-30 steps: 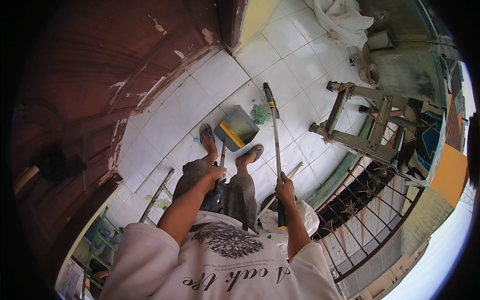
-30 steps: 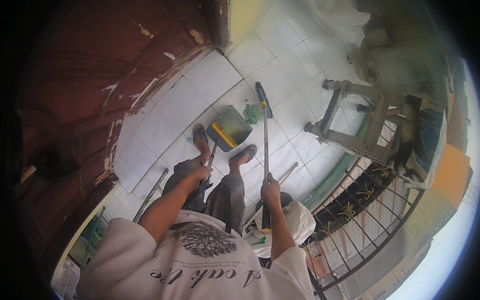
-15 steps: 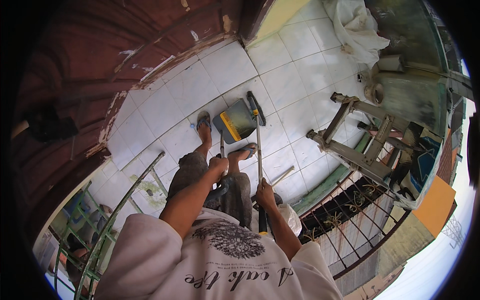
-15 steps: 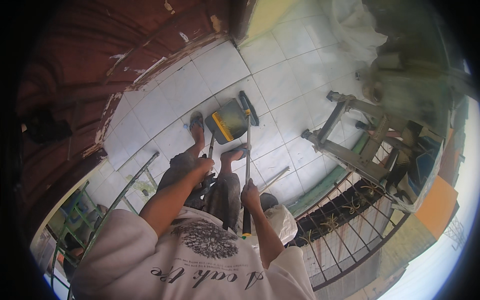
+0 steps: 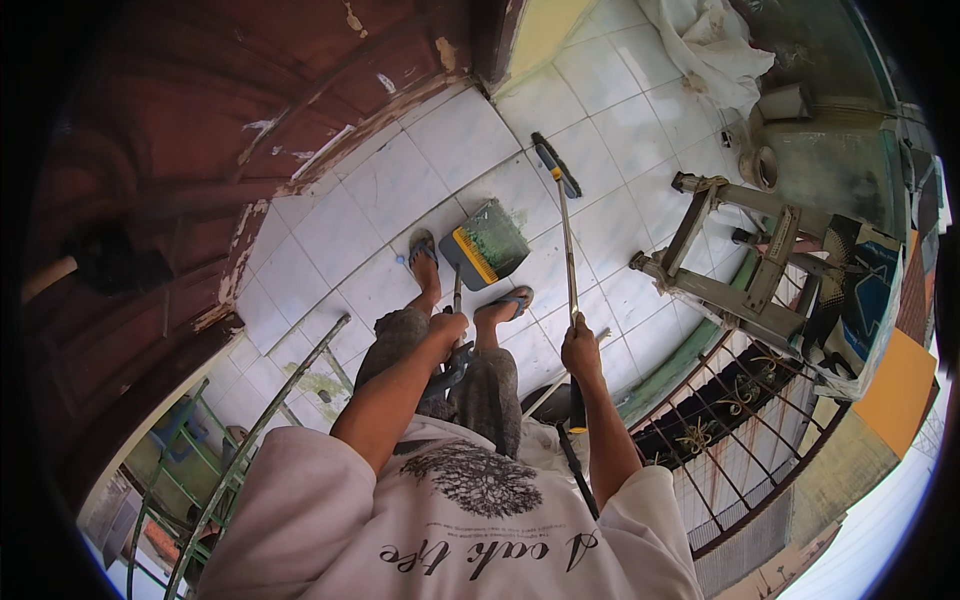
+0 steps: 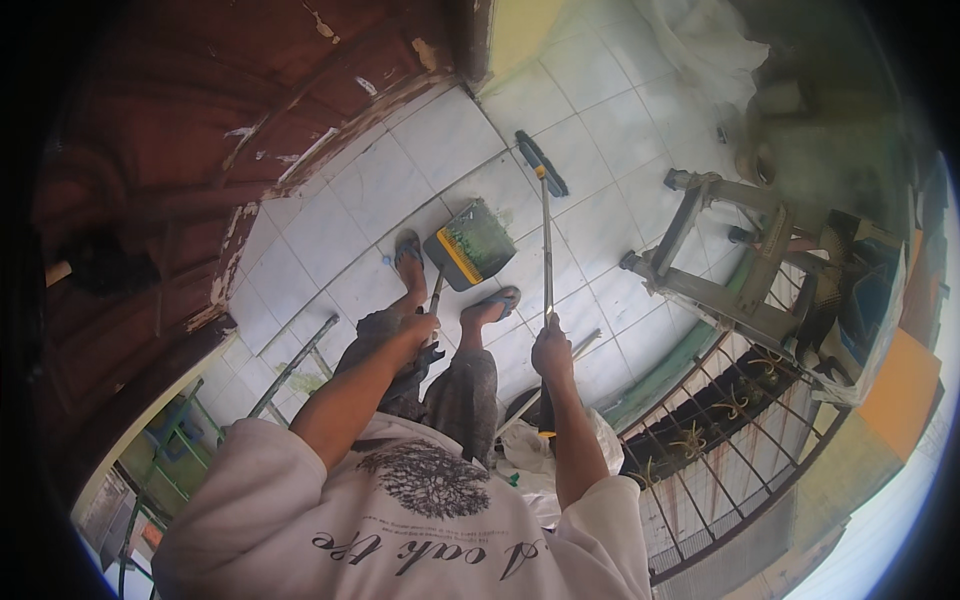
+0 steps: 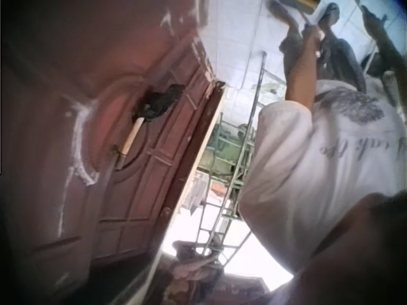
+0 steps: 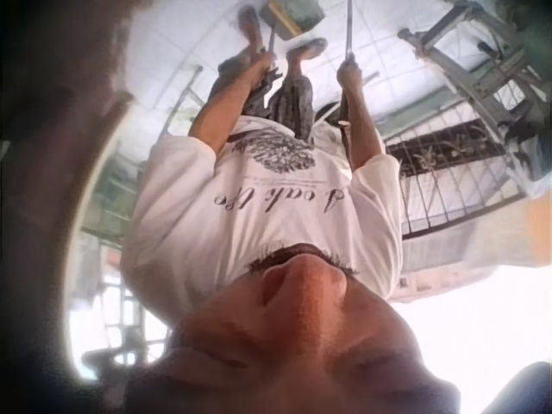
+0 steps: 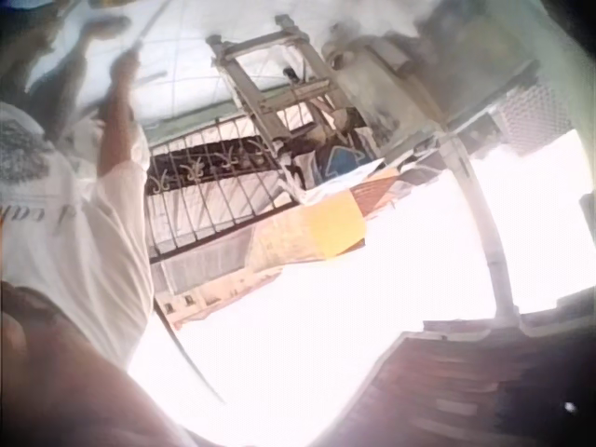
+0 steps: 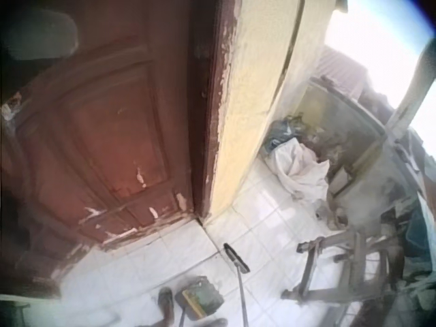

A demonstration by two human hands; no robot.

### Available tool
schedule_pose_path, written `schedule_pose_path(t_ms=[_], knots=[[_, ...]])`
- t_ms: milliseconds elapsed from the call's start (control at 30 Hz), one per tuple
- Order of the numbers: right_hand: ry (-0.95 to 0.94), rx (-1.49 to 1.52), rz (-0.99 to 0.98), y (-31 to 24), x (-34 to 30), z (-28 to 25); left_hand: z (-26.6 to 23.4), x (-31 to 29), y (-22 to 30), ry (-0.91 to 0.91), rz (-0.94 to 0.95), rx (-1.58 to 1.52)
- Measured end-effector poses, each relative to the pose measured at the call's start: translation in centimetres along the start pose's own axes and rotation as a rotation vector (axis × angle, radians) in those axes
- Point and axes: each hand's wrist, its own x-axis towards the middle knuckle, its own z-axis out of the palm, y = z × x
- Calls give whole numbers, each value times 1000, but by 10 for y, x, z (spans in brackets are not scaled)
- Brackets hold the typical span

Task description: The person sweeps green debris on a tiled balcony floor using a broom and dustpan. They briefly move a large sack and a ladder to clear the area, then continue sweeping the debris into the dustpan.

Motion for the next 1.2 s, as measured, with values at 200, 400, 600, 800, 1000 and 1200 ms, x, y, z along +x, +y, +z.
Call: schedule_pose_path(t_ms=[200,400,600,800,1000,1200], knots=[[-133,91,50,-3,-36,70,1,3,2,72,-18,134],[-238,155,186,5,-119,25,-6,29,-6,-22,-12,42],[48,169,194,67,-73,-12,-15,19,6,-177,-68,113],[-27,531,446,71,3,5,-22,25,12,-236,-42,126],[85,228,113,104,-92,103,-7,3,21,-169,-69,156],[19,311,155,54,-76,-49,-20,24,10,-158,-62,124]])
